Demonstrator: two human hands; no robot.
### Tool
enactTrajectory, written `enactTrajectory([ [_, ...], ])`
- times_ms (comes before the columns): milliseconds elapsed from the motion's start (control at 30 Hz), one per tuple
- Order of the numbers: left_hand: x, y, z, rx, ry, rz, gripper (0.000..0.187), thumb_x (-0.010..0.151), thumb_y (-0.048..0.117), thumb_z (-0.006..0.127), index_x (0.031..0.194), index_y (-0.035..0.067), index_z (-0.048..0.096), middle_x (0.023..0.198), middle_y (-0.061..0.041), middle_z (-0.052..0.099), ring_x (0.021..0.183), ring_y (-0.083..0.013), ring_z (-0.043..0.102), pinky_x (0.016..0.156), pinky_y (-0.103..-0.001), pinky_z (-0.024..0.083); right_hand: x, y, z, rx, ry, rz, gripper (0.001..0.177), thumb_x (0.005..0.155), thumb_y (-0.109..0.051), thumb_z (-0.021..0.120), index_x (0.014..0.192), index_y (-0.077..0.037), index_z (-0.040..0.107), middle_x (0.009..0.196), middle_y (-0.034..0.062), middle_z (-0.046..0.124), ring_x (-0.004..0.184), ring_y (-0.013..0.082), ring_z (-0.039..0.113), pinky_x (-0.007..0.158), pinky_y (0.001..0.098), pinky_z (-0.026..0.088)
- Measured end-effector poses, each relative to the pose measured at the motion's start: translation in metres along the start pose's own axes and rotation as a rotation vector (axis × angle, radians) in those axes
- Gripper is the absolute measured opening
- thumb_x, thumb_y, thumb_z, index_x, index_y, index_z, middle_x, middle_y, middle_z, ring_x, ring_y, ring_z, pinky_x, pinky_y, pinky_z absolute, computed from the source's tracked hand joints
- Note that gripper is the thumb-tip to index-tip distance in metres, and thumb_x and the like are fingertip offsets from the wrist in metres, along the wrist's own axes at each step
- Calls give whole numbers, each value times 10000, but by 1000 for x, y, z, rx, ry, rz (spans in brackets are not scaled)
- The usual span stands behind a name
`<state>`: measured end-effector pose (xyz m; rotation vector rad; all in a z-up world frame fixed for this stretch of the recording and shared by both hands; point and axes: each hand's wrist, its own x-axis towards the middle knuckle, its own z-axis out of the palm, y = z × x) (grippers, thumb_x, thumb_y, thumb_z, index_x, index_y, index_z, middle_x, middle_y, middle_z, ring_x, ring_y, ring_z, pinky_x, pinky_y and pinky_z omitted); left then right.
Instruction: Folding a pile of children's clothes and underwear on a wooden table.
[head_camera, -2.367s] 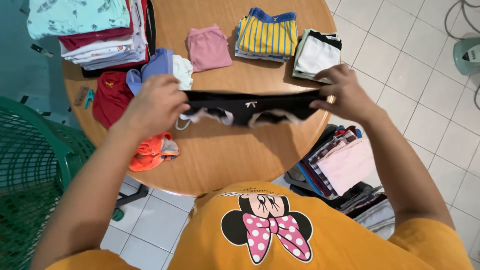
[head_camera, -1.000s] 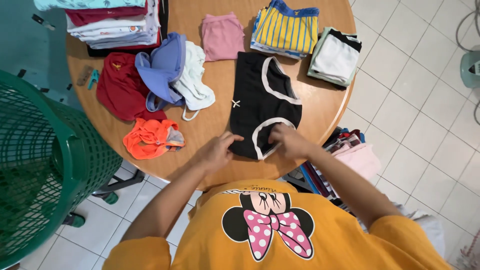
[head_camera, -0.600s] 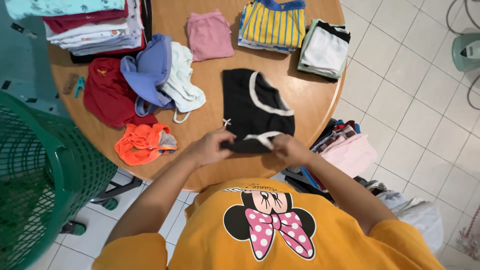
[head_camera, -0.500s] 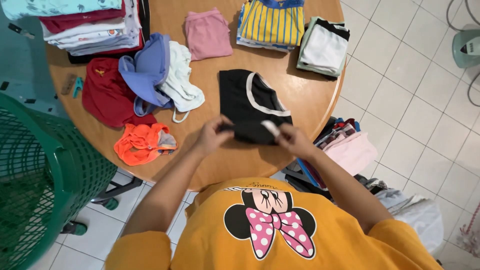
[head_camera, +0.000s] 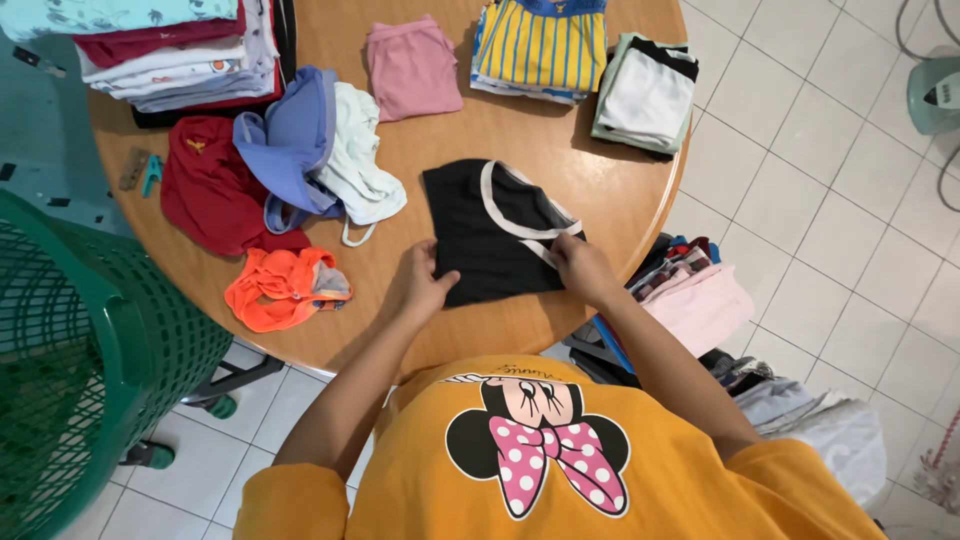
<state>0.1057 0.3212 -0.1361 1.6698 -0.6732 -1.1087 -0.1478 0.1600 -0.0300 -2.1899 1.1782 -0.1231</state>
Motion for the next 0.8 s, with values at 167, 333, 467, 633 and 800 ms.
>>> enactTrajectory([
  [167,-19,149,-35,564,-45,-49,724,815,184,831,1405,37,440,1132,-163,637,1035,-339,627,881,-418,523,24,-16,-22,-66,130,-80,146,907,-183,724,961,-63,658,938,174,669,849,413,666,735,492,538],
  [333,44,149,-38,874,67,486,530,906,172,724,1384,68,518,1334,-193,549,1219,-392,536,1005,-479,484,75,-33,-20,-92,279,-160,178,879,-162,750,996,-64,657,964,165,640,892,406,647,772,484,532],
  [467,83,143,-27,963,129,608,556,851,123,724,1372,49,547,1312,-160,565,1210,-374,512,967,-484,460,106,-32,0,-118,237,-181,329,727,-107,753,1038,-47,661,965,182,659,917,417,639,779,489,518],
  [633,79,150,-21,1049,121,550,407,790,130,777,1170,79,641,1155,-112,602,1135,-350,537,908,-491,464,112,-11,12,-48,79,1,254,799,-86,711,1046,-68,651,1037,161,700,987,376,669,865,468,543],
  [800,34,146,-28,272,-177,493,215,820,17,737,940,43,561,1093,-121,643,1051,-313,651,864,-383,548,88,-14,-17,358,5,-72,303,792,-20,649,1088,-58,597,1053,130,695,1002,310,703,878,416,572],
])
